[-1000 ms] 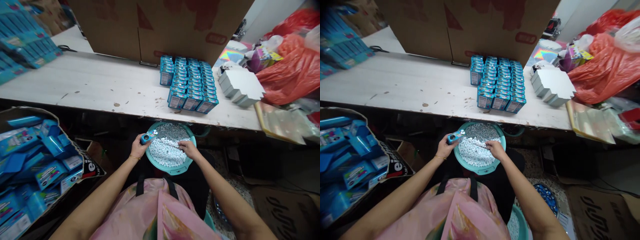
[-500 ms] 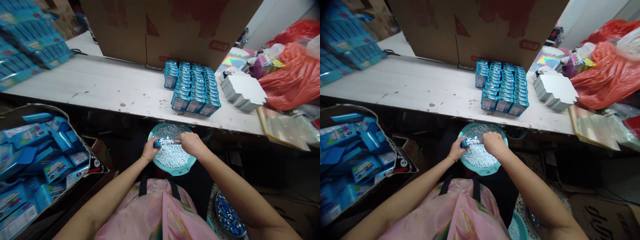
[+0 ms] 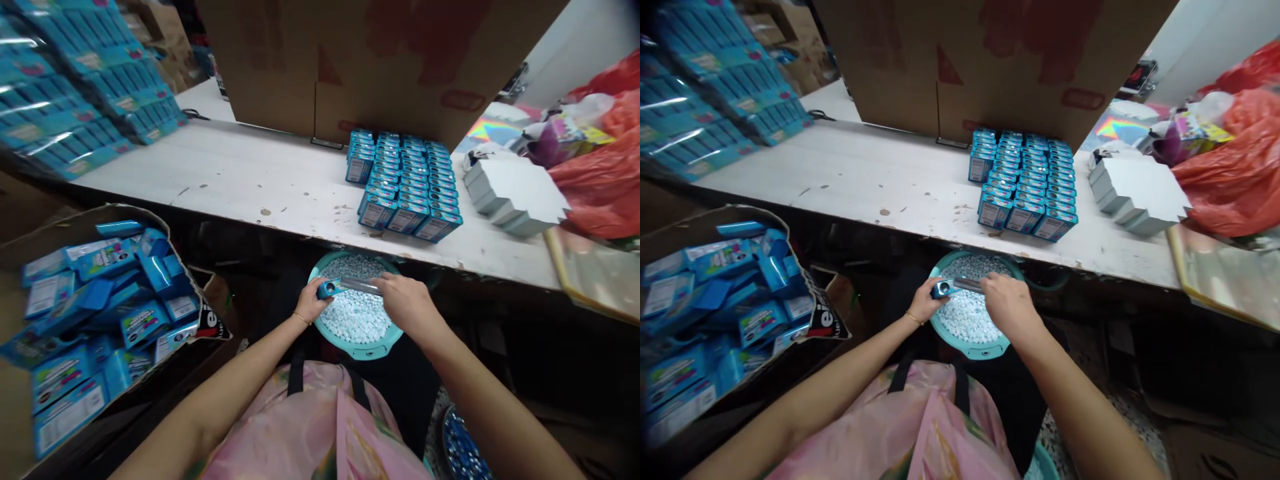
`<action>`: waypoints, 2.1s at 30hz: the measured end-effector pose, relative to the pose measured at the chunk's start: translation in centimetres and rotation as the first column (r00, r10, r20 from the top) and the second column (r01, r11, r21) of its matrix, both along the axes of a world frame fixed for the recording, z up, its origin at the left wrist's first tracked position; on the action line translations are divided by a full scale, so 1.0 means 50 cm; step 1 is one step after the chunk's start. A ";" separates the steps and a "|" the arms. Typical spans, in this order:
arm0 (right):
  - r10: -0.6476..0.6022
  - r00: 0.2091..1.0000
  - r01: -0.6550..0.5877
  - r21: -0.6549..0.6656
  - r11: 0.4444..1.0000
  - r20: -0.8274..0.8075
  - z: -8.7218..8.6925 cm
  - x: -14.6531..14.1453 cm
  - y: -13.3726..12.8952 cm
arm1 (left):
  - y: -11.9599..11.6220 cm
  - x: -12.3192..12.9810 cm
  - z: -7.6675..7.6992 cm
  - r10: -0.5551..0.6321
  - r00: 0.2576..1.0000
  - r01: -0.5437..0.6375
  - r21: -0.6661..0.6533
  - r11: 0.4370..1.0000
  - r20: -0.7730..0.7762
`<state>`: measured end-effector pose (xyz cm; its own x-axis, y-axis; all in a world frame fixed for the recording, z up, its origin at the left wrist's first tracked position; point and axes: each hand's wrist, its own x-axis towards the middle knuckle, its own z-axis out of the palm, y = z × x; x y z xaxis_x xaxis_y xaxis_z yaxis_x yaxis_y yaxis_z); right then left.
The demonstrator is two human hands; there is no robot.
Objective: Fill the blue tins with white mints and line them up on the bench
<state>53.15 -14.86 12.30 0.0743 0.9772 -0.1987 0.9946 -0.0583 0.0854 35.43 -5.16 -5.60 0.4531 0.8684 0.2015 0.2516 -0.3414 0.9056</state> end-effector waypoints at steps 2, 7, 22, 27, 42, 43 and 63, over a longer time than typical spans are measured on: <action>-0.113 0.994 0.113 -0.010 0.994 -0.002 -0.013 0.034 -0.020 | 0.002 -0.003 -0.005 0.020 0.997 -0.015 -0.078 0.997 0.070; -0.271 0.961 0.269 -0.046 0.962 -0.063 -0.074 0.081 -0.062 | -0.001 0.011 -0.015 0.066 0.977 -0.003 -0.297 0.955 0.201; -0.170 0.980 0.190 0.232 0.954 -0.105 -0.088 0.031 -0.071 | -0.017 0.054 -0.017 0.163 0.943 0.000 -0.489 0.872 0.291; -0.088 0.996 0.090 0.129 0.988 -0.016 -0.086 -0.014 -0.051 | -0.015 0.054 -0.022 0.098 0.974 -0.028 -0.322 0.946 0.202; -0.330 0.942 0.330 -0.004 0.944 -0.061 -0.159 0.065 -0.114 | -0.012 0.028 0.005 0.023 1.000 -0.022 -0.106 0.994 0.006; -0.347 0.936 0.345 -0.036 0.938 -0.064 -0.168 0.064 -0.118 | -0.011 0.028 0.010 -0.002 1.000 0.001 -0.060 0.998 -0.010; -0.499 0.731 0.512 -0.110 0.852 -0.466 -0.303 0.052 -0.115 | 0.443 0.213 0.225 0.021 0.991 -0.019 -0.017 1.000 0.130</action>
